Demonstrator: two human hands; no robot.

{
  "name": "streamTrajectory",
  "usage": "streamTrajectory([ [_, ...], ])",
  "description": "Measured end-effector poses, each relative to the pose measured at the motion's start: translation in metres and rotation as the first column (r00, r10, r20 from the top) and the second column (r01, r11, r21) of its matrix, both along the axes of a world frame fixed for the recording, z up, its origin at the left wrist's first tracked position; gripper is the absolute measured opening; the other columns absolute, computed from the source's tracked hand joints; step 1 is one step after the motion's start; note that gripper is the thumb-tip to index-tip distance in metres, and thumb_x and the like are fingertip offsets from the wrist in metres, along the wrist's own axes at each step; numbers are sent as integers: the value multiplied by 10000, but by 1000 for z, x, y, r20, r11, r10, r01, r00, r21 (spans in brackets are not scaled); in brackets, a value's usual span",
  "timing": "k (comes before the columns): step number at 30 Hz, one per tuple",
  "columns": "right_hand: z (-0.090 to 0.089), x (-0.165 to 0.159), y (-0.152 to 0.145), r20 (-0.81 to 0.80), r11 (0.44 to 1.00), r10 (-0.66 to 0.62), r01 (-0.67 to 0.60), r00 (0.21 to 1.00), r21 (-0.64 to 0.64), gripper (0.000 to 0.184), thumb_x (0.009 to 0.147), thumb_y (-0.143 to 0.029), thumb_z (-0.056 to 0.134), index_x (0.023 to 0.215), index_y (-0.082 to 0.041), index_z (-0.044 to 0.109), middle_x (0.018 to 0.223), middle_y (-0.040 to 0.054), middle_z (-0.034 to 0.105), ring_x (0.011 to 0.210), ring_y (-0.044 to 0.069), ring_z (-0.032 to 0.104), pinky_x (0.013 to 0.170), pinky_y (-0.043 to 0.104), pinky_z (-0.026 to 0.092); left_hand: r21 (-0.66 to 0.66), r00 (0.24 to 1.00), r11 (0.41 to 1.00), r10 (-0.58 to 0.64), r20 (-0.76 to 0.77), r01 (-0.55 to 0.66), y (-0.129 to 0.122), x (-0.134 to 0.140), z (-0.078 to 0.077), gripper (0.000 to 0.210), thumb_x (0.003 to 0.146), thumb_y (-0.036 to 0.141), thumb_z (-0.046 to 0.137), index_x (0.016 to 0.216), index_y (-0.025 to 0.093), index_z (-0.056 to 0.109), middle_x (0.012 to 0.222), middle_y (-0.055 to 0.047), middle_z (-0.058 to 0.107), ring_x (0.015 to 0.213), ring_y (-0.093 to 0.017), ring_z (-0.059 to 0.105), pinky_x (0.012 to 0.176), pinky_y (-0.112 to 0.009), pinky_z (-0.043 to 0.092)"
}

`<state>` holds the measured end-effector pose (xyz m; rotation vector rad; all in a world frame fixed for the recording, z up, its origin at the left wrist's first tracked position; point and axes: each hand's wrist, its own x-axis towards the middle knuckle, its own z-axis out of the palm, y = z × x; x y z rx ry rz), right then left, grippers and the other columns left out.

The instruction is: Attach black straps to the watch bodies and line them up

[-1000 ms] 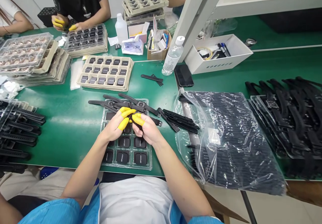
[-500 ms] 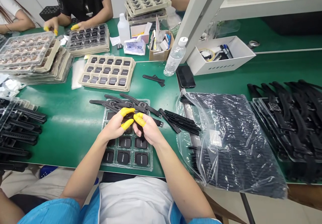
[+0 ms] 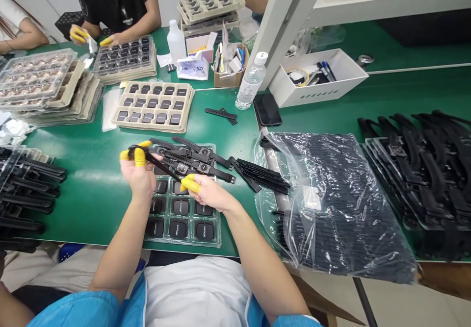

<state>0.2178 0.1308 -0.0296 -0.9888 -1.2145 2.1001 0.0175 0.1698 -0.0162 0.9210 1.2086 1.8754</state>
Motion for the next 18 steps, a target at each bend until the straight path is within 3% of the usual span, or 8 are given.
streamTrajectory([
  [2,-1,1,1,66,997,-68,66,996,29,417,877,-572,757,950,-191,603,579,-88,443,445,75,315,402,196,241,-28,997,997,68,32,-67,7,-10,1,534,863,614,771,1035,244,426,1111,-52,780,546,-96,685,516,-225,573],
  [3,-1,1,2,68,991,-130,127,989,51,427,868,-572,768,972,-199,587,595,-86,478,445,76,344,407,197,275,-65,998,997,45,31,-43,9,-12,0,547,853,618,777,1054,244,433,1124,-62,782,535,-99,681,498,-229,570],
  [6,0,-1,3,-27,958,-273,274,962,80,446,885,-599,746,996,-223,535,655,-70,577,448,84,423,443,213,378,-239,966,939,-258,-11,248,4,-5,-6,555,846,582,789,1182,228,524,1241,-108,760,569,-130,712,456,-241,565],
  [8,1,-4,3,-90,953,-291,297,952,57,433,905,-607,712,988,-224,527,647,-68,586,434,79,409,433,209,349,-336,852,819,-517,-81,465,-4,5,-10,492,894,492,750,1276,225,593,1337,-120,724,717,-171,767,496,-246,593],
  [10,1,-7,1,-126,951,-305,309,944,13,410,904,-584,709,987,-224,530,615,-80,555,416,68,346,414,199,266,-381,702,724,-676,-225,575,-11,13,-15,413,946,350,667,1339,231,634,1373,-110,708,922,-210,781,594,-258,635],
  [12,2,-9,-1,-143,952,-305,305,941,-24,384,890,-547,719,974,-221,534,599,-84,533,414,60,295,415,198,200,-364,566,709,-703,-430,604,-15,15,-18,427,941,195,584,1360,232,658,1371,-97,710,1118,-232,741,780,-307,669],
  [15,3,-10,-2,-148,970,-243,239,959,-40,356,871,-506,729,924,-209,540,571,-73,524,416,57,270,418,204,156,-266,422,739,-598,-681,619,-14,10,-21,554,866,37,503,1359,225,672,1376,-86,701,1290,-233,659,1097,-412,584],
  [18,5,-9,-2,-157,973,-225,213,962,-85,344,853,-484,736,898,-197,552,529,-73,502,414,57,251,413,206,146,-210,352,726,-539,-765,655,-12,5,-22,610,845,-2,463,1380,223,653,1376,-90,688,1306,-216,642,1152,-416,540],
])
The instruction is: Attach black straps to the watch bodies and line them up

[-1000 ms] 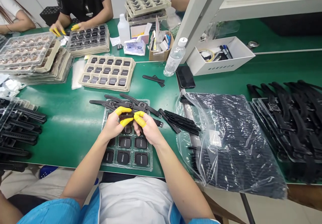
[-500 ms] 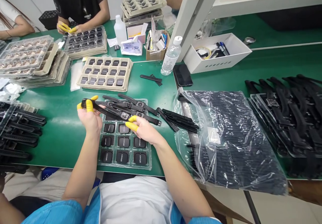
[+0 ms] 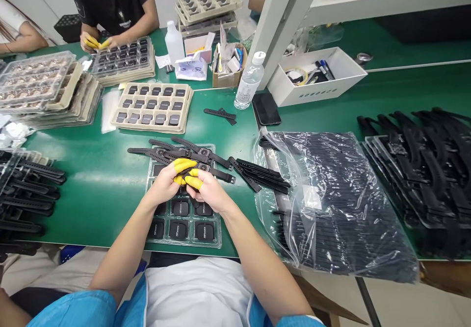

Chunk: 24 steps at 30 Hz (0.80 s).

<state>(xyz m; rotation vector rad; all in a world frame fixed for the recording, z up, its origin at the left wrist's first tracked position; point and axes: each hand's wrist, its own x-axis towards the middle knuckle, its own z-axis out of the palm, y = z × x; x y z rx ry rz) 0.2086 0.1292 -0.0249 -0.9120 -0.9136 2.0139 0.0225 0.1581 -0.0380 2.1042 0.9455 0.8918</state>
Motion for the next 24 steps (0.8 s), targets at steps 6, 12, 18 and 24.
streamTrajectory([
  [6,0,-3,0,-71,993,-100,96,992,-62,336,820,-450,769,882,-200,554,504,-84,473,419,61,252,403,193,162,71,1000,997,13,2,-13,-1,1,0,563,906,14,437,1393,220,629,1373,-95,677,1304,-203,634,1137,-386,542],
  [12,-2,-6,0,-147,989,-128,115,981,-92,342,811,-434,789,885,-214,539,493,-90,461,418,66,260,393,182,173,111,999,993,48,24,-51,-3,3,-2,551,926,21,427,1407,221,605,1348,-99,662,1290,-200,621,1123,-384,543],
  [18,-3,-4,1,-191,983,-157,135,969,-123,340,816,-423,796,884,-214,537,499,-90,444,411,64,257,394,175,171,87,998,995,-49,-47,53,-4,-1,9,468,1042,172,405,1494,205,521,1378,-134,592,1311,-217,586,1151,-405,521],
  [24,-5,-4,2,-122,983,-134,116,983,-143,375,783,-442,809,826,-217,512,497,-98,417,416,56,238,386,166,158,151,978,987,-30,-206,62,-2,-3,11,418,1016,200,455,1421,193,557,1296,-138,631,1236,-241,614,1082,-424,565],
])
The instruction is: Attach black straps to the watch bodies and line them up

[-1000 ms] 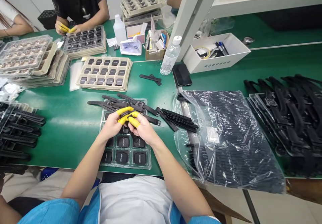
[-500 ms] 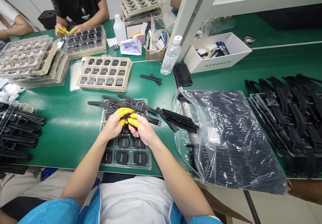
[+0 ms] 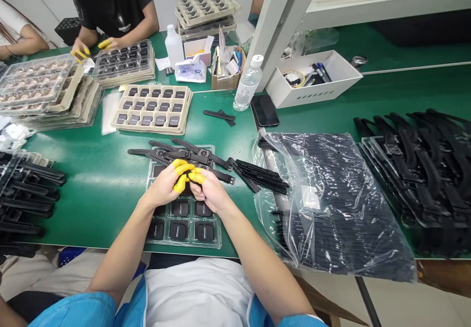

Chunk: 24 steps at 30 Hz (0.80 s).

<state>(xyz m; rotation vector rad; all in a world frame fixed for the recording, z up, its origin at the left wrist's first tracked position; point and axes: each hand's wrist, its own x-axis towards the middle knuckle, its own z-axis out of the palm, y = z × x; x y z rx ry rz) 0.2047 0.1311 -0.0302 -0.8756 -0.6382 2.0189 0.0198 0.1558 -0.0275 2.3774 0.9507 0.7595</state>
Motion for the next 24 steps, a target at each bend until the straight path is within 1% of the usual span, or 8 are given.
streamTrajectory([
  [7,0,2,1,81,999,43,-42,996,-20,352,774,-435,792,838,-213,527,487,-99,409,417,59,226,389,169,163,93,995,996,-1,-96,10,-2,-1,1,399,1004,176,427,1378,142,561,1270,-153,641,1192,-252,620,1057,-436,578],
  [12,1,2,2,78,999,43,-40,996,-36,367,768,-424,804,804,-218,501,496,-98,400,424,56,219,396,166,153,110,981,994,20,-193,1,-3,0,-1,381,989,201,471,1335,114,607,1235,-177,662,1156,-282,632,1032,-469,587],
  [15,1,2,1,44,999,50,-49,998,-21,384,786,-449,809,811,-221,501,499,-98,400,421,59,218,395,174,154,65,989,998,20,-146,-10,-2,-1,-2,385,997,203,475,1357,152,601,1245,-157,668,1174,-267,643,1047,-458,582],
  [18,1,2,1,32,998,53,-53,998,13,406,809,-493,808,835,-226,504,501,-101,399,419,67,223,396,186,159,3,1000,1000,-7,-22,7,-1,-1,-1,406,1023,202,461,1417,193,558,1296,-134,667,1217,-238,649,1072,-423,574],
  [19,0,2,1,38,998,39,-41,999,42,415,826,-523,797,848,-230,504,505,-101,404,420,72,234,399,192,172,-12,1000,1000,-14,17,15,-1,-1,1,419,1029,212,474,1443,198,535,1321,-133,663,1238,-235,647,1079,-414,571],
  [21,-2,4,1,96,988,-7,-7,995,153,428,869,-590,754,881,-238,512,517,-93,431,423,90,286,412,213,224,-24,997,1000,-7,72,8,-3,1,5,467,1030,236,515,1495,203,482,1373,-138,650,1279,-235,639,1096,-403,565],
  [23,-3,8,1,233,951,-74,-2,970,309,416,909,-621,711,936,-240,547,552,-77,475,451,113,361,447,241,292,-14,996,1000,25,80,-24,-6,1,11,507,1031,232,523,1531,207,439,1414,-138,641,1306,-229,637,1102,-381,564],
  [24,-4,11,1,317,923,-101,-30,943,385,398,927,-613,695,967,-237,572,575,-67,496,475,125,397,474,255,322,-1,997,999,44,63,-44,-7,0,14,510,1035,218,509,1540,211,430,1424,-134,643,1308,-224,641,1098,-369,565],
])
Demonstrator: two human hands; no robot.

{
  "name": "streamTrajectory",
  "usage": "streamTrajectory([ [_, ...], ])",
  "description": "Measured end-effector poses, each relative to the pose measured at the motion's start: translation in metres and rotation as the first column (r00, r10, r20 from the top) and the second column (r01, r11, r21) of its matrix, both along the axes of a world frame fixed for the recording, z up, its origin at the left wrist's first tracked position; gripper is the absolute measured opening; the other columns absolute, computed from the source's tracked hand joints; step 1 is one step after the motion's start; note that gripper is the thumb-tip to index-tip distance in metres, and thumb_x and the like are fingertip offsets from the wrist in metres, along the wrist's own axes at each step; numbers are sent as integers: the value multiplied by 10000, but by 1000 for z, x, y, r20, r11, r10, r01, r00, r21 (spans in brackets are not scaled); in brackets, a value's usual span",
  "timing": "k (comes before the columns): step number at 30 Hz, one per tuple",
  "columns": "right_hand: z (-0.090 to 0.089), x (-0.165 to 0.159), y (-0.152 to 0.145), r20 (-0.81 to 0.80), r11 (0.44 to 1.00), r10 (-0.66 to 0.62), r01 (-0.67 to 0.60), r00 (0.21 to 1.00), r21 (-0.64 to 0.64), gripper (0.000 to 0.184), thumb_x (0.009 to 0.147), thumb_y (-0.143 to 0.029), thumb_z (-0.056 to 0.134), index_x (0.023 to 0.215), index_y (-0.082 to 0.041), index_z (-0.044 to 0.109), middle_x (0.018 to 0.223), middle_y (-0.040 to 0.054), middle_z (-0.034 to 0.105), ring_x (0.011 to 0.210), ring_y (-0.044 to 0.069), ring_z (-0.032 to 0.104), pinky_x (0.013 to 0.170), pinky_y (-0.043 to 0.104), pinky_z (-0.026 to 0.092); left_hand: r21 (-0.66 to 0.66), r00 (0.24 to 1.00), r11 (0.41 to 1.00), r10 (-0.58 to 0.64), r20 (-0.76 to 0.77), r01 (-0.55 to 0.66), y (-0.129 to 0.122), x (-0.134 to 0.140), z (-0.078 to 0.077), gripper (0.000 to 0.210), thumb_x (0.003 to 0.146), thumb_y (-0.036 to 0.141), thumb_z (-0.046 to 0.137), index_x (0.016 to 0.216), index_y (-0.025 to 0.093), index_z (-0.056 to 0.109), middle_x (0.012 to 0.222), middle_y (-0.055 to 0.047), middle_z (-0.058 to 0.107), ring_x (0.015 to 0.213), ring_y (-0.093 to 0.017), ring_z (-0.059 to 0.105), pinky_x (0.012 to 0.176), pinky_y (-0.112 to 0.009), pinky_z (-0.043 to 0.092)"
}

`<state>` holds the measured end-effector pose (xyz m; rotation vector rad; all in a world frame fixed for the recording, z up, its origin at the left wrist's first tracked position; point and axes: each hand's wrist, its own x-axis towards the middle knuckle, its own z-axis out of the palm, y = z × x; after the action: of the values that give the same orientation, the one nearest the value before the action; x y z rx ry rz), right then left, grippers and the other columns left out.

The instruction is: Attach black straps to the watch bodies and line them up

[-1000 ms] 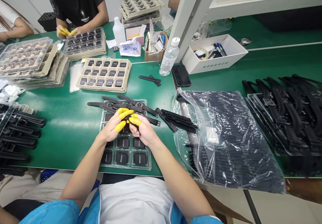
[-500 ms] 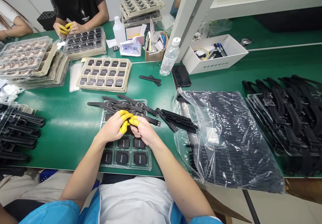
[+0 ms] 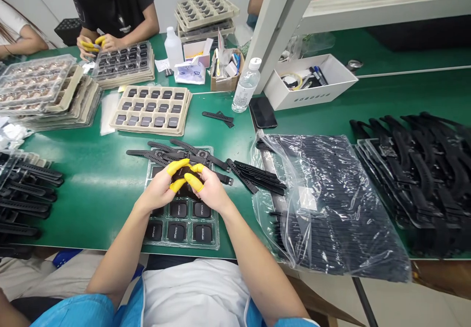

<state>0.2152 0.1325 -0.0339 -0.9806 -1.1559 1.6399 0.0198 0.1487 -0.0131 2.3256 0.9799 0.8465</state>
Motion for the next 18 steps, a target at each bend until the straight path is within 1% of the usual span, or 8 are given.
streamTrajectory([
  [2,1,8,2,183,991,12,-36,983,127,342,968,-566,657,1021,-231,618,628,-50,530,534,143,448,535,277,362,33,996,998,54,-70,-51,-1,-6,8,507,1038,180,470,1542,217,434,1424,-120,658,1289,-217,659,1080,-356,573],
  [4,2,16,4,332,973,39,-112,943,203,296,1006,-518,608,1049,-228,650,667,-38,554,580,154,469,584,291,370,64,977,992,120,-174,-110,0,-18,17,497,1027,168,471,1521,213,468,1391,-111,686,1228,-224,691,1033,-358,588],
  [6,3,23,5,474,952,56,-189,879,240,267,1030,-472,566,1010,-227,668,683,-29,571,595,160,467,603,298,347,86,935,983,179,-306,-160,3,-33,25,431,1023,198,499,1450,203,550,1317,-105,727,1143,-237,718,961,-364,600],
  [8,4,26,7,592,933,60,-255,804,253,263,1036,-424,540,922,-225,668,672,-20,578,590,164,456,600,303,311,109,868,979,203,-453,-172,7,-48,32,329,1021,239,523,1321,205,653,1197,-96,767,1050,-250,728,875,-366,593],
  [11,6,26,7,656,906,132,-360,743,225,235,1029,-346,520,885,-229,665,677,-11,611,590,168,472,600,302,285,124,769,983,182,-613,-134,11,-65,39,263,1007,233,524,1162,226,735,1063,-84,785,973,-263,707,814,-380,553],
  [13,8,25,6,672,889,181,-412,718,200,188,1012,-302,538,902,-233,673,686,-9,630,591,168,480,598,299,280,112,736,987,162,-658,-116,13,-72,40,273,987,202,522,1129,239,753,1042,-83,785,974,-271,690,830,-397,532],
  [15,11,22,4,694,887,178,-418,698,194,154,992,-275,568,898,-234,683,658,-12,621,567,166,463,592,301,270,94,724,988,155,-672,-125,13,-78,39,299,969,176,519,1126,251,763,1034,-83,784,981,-276,681,851,-410,519],
  [18,13,21,3,697,895,134,-388,705,220,138,996,-306,599,973,-236,716,658,-7,637,564,171,483,600,304,280,50,739,987,148,-658,-153,14,-87,35,354,958,152,491,1160,255,763,1010,-86,775,968,-274,678,861,-411,517],
])
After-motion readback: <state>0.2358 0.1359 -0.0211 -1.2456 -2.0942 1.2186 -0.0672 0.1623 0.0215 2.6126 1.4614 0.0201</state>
